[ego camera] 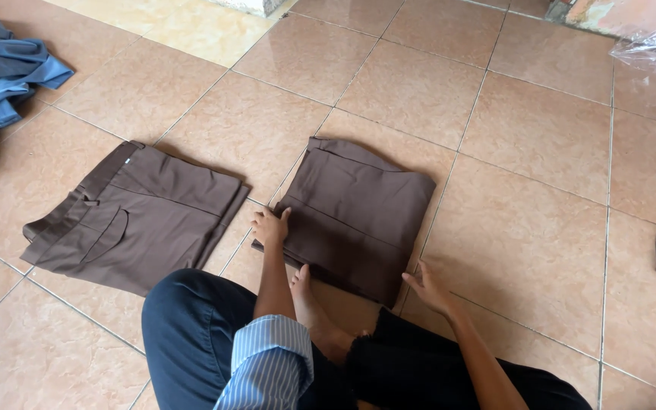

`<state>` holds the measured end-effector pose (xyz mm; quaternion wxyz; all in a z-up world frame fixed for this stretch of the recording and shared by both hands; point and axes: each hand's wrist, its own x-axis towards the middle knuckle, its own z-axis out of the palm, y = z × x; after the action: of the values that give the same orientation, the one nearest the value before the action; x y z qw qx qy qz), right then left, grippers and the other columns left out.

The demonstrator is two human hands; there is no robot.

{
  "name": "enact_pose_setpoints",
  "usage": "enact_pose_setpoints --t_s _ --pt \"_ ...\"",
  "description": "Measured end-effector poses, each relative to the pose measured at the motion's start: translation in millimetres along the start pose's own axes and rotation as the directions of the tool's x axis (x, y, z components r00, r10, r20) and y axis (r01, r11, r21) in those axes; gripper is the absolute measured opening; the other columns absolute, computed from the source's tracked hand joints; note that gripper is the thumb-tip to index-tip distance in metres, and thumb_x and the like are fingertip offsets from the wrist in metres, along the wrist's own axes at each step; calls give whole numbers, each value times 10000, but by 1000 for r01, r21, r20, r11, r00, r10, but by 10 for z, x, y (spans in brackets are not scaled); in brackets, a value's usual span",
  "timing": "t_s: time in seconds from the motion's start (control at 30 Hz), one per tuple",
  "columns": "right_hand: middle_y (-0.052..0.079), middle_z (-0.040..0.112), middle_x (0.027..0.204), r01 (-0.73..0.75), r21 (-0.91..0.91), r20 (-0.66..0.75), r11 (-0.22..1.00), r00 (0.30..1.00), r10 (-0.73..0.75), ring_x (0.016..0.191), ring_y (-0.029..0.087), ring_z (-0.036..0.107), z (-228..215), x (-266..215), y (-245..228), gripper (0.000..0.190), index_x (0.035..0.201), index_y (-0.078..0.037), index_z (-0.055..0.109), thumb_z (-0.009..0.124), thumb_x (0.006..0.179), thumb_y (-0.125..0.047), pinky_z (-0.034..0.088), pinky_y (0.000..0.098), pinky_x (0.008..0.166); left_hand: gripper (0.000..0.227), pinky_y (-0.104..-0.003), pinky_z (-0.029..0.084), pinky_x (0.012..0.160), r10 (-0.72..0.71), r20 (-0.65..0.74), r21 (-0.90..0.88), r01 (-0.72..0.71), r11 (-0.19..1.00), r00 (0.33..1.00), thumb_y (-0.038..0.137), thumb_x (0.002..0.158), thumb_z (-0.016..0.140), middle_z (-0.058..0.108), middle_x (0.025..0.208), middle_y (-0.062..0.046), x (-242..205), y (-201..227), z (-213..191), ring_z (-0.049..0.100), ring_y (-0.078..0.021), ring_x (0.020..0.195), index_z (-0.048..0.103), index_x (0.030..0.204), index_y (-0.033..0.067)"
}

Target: Folding brown trousers on a tiled floor and stacking them neatly.

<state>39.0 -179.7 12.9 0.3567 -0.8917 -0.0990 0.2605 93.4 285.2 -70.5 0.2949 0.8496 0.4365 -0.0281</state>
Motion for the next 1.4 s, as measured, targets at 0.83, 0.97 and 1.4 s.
enact_pose_setpoints --t_s 0.83,0.97,1.4 --pt "365 403 1521 -343 336 -264 877 860 438 1160 433 653 -509 416 1179 987 1552 116 203 627 976 -564 599 517 867 912 -491 498 1089 367 327 -320 -263 910 871 849 925 535 683 1339 -162 -185 593 850 612 -339 1307 490 1452 107" --pt "355 474 1476 -331 445 -246 832 848 469 1179 441 620 -516 291 943 925 1513 144 354 713 934 -482 600 490 821 964 -542 417 1162 377 456 -272 -278 921 806 875 921 475 580 1423 -298 -402 732 645 518 -447 1375 427 1508 112" --pt "310 598 1326 320 625 -651 711 717 250 1255 391 567 -1012 -203 151 591 1378 -36 628 721 796 11 484 451 966 329 -394 556 732 615 144 -786 -288 547 775 134 733 909 568 948 -112 -577 1206 397 630 -280 825 767 1023 68"
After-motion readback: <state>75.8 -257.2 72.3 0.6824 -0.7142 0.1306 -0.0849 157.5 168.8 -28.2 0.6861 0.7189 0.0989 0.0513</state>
